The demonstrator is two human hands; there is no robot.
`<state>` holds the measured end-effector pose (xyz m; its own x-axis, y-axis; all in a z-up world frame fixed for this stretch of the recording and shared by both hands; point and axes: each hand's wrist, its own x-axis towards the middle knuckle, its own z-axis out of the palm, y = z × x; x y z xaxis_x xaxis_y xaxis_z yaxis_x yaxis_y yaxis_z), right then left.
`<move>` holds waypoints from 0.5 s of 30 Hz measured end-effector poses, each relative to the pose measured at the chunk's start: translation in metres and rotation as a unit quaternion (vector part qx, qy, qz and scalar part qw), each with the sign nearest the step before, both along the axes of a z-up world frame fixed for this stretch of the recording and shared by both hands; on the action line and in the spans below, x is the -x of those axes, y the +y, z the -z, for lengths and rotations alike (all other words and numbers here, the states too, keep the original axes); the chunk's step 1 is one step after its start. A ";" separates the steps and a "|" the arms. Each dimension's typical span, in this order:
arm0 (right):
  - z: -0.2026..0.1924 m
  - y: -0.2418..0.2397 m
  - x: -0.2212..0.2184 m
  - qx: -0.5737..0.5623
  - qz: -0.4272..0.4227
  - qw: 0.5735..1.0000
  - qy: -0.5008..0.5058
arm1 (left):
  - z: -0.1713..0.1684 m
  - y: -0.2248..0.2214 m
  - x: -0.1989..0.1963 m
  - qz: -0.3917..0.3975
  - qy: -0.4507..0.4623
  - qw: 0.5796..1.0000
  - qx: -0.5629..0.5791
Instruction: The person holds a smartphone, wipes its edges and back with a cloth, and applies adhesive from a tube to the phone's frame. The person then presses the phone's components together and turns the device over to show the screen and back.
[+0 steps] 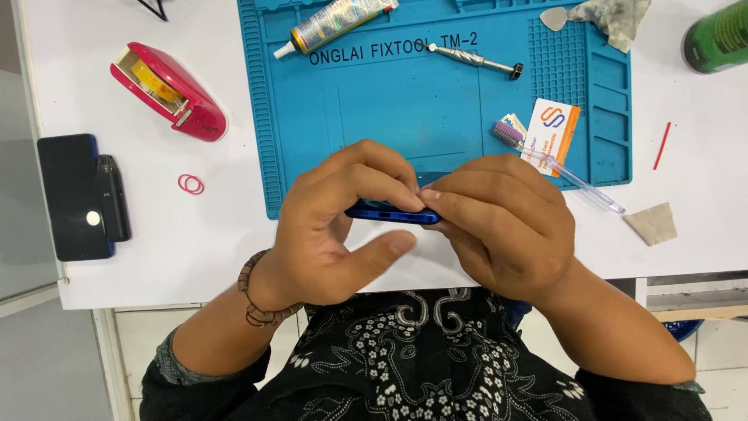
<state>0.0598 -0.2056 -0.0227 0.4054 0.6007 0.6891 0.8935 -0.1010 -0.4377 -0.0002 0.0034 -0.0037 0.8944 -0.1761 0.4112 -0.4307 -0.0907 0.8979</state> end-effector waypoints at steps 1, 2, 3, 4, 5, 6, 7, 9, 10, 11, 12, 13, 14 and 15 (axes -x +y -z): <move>0.000 0.001 0.000 -0.001 -0.001 1.000 0.000 | 0.001 -0.001 0.000 -0.001 0.000 1.000 -0.001; 0.000 0.001 0.000 0.002 -0.001 1.000 0.002 | 0.003 -0.001 0.000 -0.021 -0.027 0.999 -0.033; 0.000 0.001 0.000 0.005 -0.001 1.000 0.005 | 0.005 -0.002 0.000 -0.041 -0.054 0.996 -0.065; 0.000 0.002 0.000 0.005 0.000 1.000 0.005 | 0.008 -0.005 0.000 -0.041 -0.054 0.996 -0.065; 0.000 0.003 0.000 0.005 0.001 1.000 0.020 | 0.011 -0.007 0.000 -0.065 -0.062 0.995 -0.041; 0.001 0.005 -0.001 0.005 0.002 0.999 0.035 | 0.015 -0.010 0.000 -0.090 -0.070 0.993 -0.018; 0.006 0.006 -0.002 0.004 0.003 0.999 0.035 | 0.019 -0.009 0.001 -0.089 -0.070 0.993 -0.019; 0.016 0.009 -0.005 0.043 -0.007 0.993 0.107 | 0.029 -0.007 0.002 -0.134 -0.037 0.989 0.054; 0.015 0.008 -0.006 0.042 -0.006 0.994 0.105 | 0.030 -0.005 0.003 -0.133 -0.038 0.989 0.055; 0.014 0.009 -0.006 0.045 -0.015 0.994 0.098 | 0.031 -0.003 0.004 -0.129 -0.039 0.990 0.033; 0.013 0.009 -0.005 0.049 -0.026 0.994 0.095 | 0.032 -0.001 0.007 -0.126 -0.036 0.991 0.010; 0.012 0.009 -0.006 0.049 -0.026 0.994 0.098 | 0.033 0.005 0.006 -0.126 -0.033 0.991 0.010; 0.011 0.008 -0.008 0.055 -0.017 0.996 0.064 | 0.035 0.009 0.006 -0.116 -0.069 0.988 -0.073; 0.009 0.007 -0.009 0.062 -0.008 0.998 0.030 | 0.037 0.014 0.006 -0.105 -0.103 0.977 -0.156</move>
